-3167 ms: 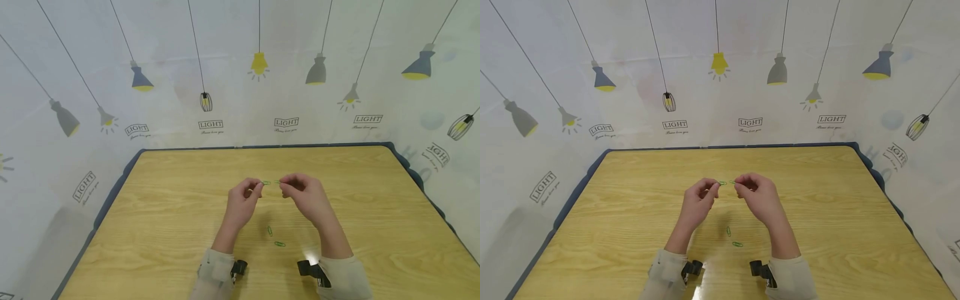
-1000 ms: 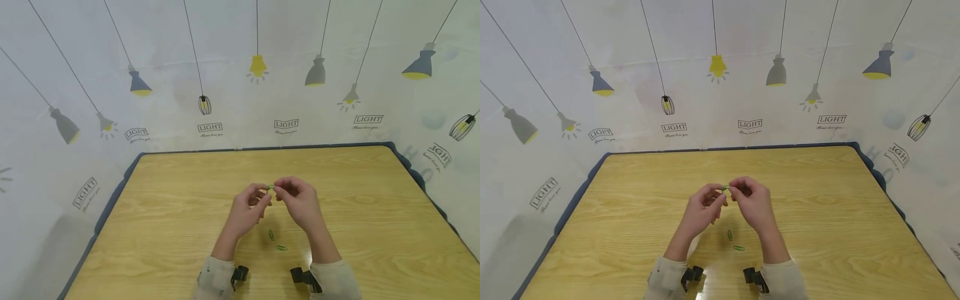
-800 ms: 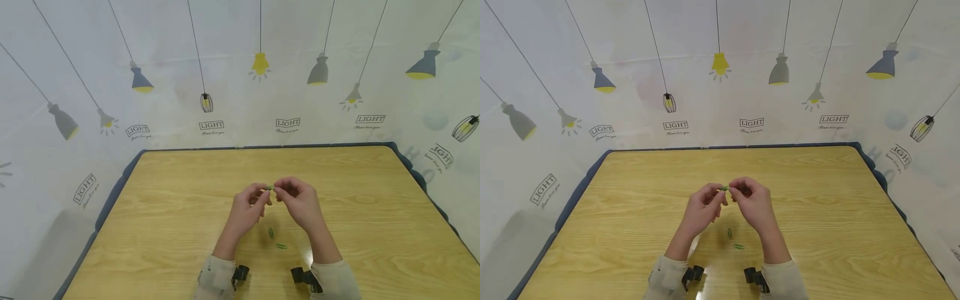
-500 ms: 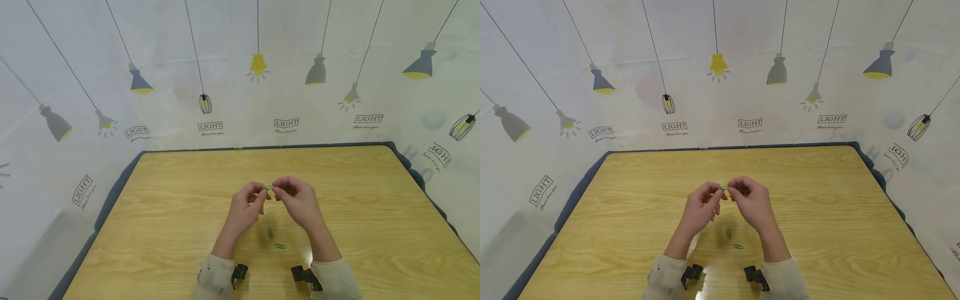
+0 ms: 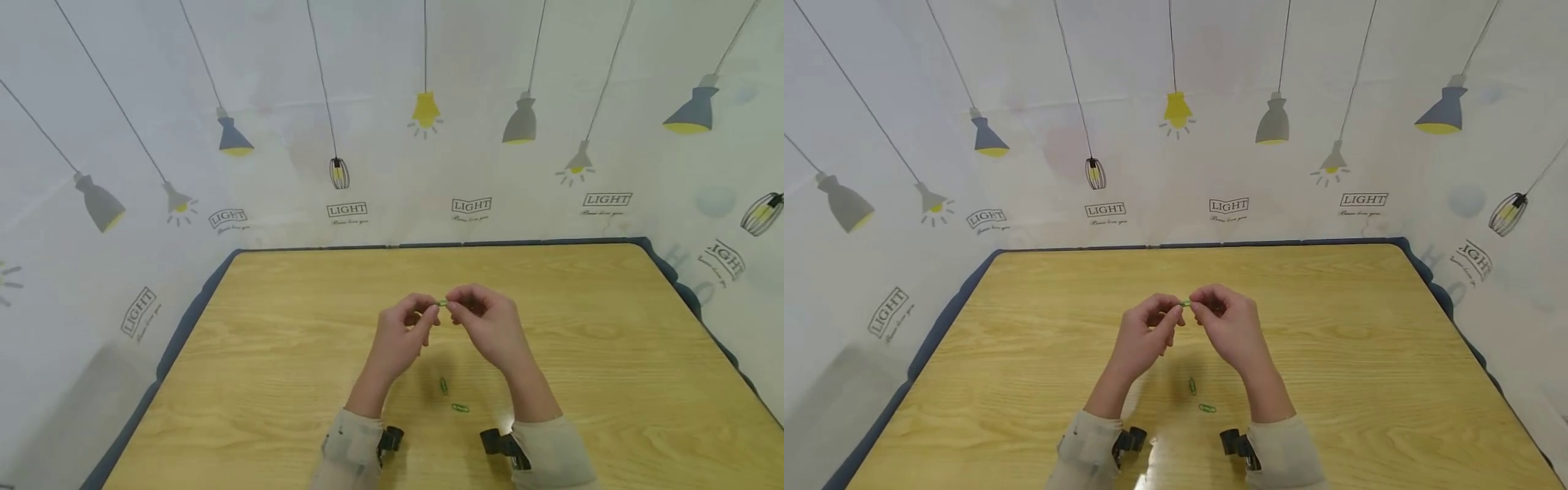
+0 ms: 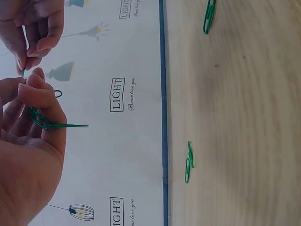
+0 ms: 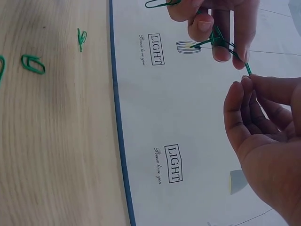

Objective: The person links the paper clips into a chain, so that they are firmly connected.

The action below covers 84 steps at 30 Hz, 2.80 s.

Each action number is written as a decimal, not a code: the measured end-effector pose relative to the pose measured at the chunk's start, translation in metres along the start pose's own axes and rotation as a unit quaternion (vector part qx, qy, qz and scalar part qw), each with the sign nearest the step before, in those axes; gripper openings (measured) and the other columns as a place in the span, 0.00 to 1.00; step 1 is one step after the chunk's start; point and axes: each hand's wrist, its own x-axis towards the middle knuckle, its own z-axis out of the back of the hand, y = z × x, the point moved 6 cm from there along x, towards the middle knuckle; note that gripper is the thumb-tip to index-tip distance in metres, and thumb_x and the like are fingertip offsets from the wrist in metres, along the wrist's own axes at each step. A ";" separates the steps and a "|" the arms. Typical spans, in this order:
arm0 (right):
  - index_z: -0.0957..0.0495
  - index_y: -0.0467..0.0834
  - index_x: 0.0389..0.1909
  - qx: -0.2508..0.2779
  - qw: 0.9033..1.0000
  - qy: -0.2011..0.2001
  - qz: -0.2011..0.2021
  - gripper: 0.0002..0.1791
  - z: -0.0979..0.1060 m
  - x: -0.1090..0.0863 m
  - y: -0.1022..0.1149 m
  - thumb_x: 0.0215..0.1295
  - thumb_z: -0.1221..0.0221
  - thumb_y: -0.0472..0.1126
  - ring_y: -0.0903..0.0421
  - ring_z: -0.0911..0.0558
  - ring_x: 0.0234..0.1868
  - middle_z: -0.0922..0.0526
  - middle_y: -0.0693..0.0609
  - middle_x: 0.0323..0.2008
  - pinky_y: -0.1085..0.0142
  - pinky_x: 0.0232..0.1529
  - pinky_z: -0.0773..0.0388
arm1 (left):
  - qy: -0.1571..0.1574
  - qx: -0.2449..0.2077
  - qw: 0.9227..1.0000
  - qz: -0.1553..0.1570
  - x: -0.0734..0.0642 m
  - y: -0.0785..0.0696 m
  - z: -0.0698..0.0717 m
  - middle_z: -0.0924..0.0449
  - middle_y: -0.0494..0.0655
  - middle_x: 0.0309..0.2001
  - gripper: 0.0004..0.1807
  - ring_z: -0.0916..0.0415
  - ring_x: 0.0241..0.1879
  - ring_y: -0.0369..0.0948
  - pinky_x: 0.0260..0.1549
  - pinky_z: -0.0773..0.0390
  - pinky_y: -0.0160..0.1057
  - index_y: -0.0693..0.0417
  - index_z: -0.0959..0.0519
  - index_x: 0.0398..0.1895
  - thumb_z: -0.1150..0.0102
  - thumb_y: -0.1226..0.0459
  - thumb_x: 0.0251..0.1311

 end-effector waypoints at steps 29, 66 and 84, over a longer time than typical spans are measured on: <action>0.15 0.46 0.31 -0.148 0.909 0.389 0.021 0.07 -0.031 -0.055 -0.073 0.64 0.26 0.38 0.67 0.24 0.30 0.19 0.59 0.29 0.71 0.32 0.24 | -0.034 0.008 0.999 0.027 -0.018 0.018 0.024 0.13 0.52 0.38 0.12 0.25 0.22 0.38 0.16 0.27 0.30 0.53 0.15 0.52 0.42 0.57 0.80; 0.19 0.45 0.64 -0.059 0.984 0.166 -0.006 0.16 0.006 0.009 -0.001 0.80 0.40 0.38 0.50 0.17 0.35 0.16 0.45 0.37 0.63 0.35 0.19 | -0.016 0.008 0.999 0.030 -0.019 0.022 0.009 0.13 0.53 0.38 0.10 0.25 0.23 0.35 0.21 0.25 0.29 0.53 0.15 0.49 0.42 0.58 0.80; 0.14 0.38 0.53 0.051 0.992 0.089 -0.077 0.15 -0.011 0.009 -0.002 0.75 0.34 0.44 0.54 0.19 0.31 0.16 0.52 0.31 0.61 0.37 0.15 | -0.030 0.021 0.999 0.005 -0.020 0.020 0.018 0.12 0.54 0.40 0.10 0.25 0.23 0.34 0.22 0.24 0.29 0.53 0.13 0.48 0.40 0.59 0.78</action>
